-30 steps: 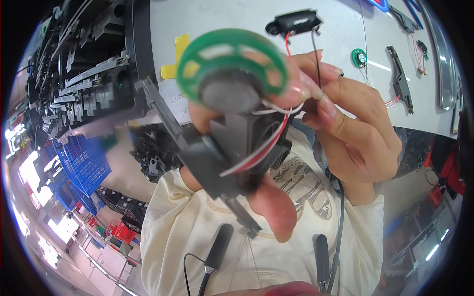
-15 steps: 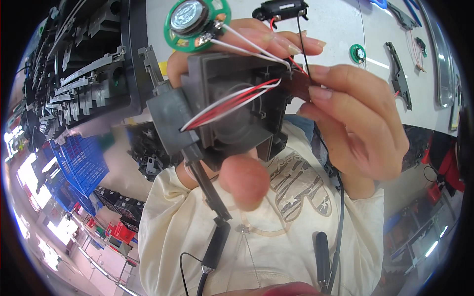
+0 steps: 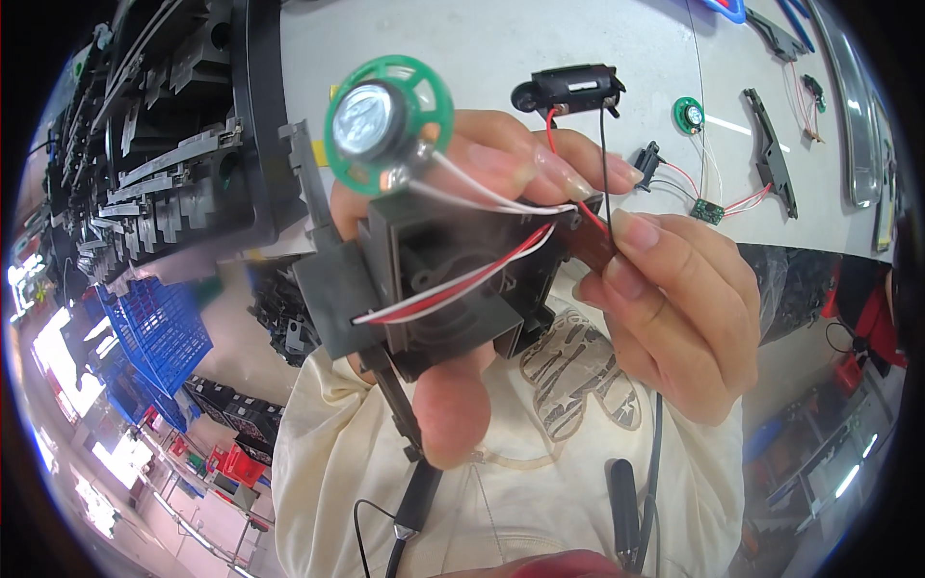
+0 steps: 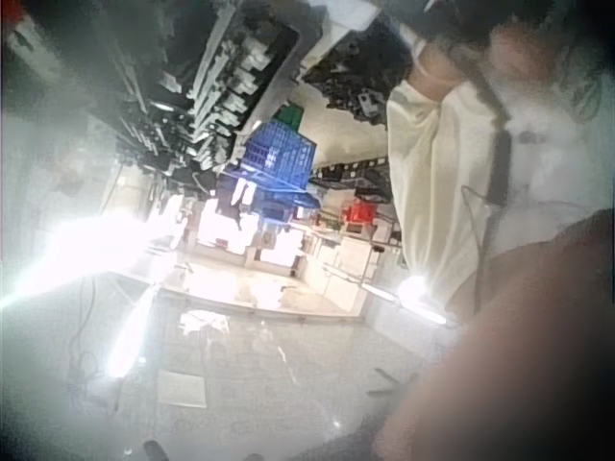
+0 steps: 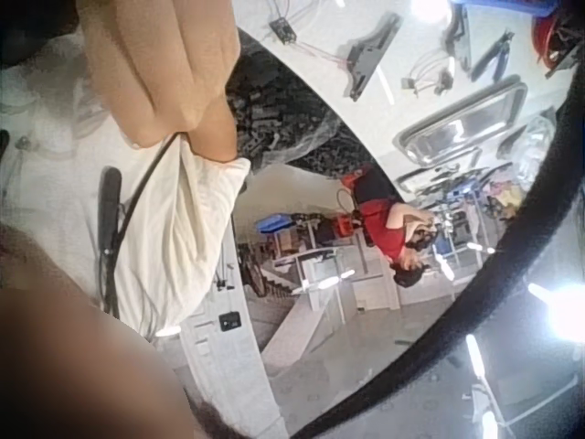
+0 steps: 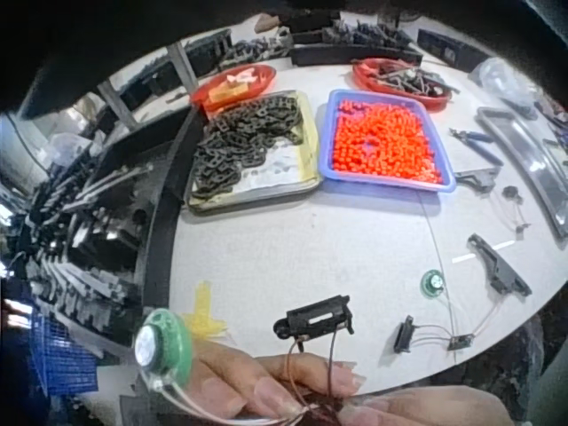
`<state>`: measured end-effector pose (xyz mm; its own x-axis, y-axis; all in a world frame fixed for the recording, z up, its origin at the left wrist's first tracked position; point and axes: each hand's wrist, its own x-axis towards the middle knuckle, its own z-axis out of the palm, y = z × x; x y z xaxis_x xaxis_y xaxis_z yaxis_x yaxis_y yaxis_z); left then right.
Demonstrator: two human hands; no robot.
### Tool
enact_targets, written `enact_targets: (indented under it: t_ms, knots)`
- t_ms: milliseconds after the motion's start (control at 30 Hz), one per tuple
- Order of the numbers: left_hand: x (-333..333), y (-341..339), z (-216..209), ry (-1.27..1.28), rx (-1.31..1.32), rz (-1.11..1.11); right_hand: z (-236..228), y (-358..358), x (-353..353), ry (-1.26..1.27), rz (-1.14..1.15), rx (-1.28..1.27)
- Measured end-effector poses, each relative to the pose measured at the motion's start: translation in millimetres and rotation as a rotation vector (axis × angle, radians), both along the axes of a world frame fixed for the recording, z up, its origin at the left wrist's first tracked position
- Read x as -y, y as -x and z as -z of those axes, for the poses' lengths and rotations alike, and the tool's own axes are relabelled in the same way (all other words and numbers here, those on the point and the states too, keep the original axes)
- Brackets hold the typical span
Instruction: Assembling an electronic device by placing internal components and wiring into a grey plastic shell.
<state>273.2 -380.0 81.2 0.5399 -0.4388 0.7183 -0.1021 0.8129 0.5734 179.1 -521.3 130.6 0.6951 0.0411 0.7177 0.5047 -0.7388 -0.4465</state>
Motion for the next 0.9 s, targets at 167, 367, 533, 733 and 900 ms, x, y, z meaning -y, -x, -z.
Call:
enact_targets:
  t_ms: [167,367,533,733,900]
  knots:
    - [2,1,0,-0.005,0.002,-0.008,1,2,1,0.036,-0.009,0.021]
    - [5,6,0,0.006,-0.02,-0.083,-8,4,4,-0.093,-0.016,-0.118]
    - [11,13,7,0.085,-0.135,-0.194,-8,2,3,-0.2,-0.019,-0.183]
    - [7,22,0,0.108,-0.306,-0.089,-11,-1,7,-0.135,-0.024,-0.203]
    - [-1,-1,6,-0.027,-0.005,-0.021,-16,-4,11,-0.111,-0.04,-0.224]
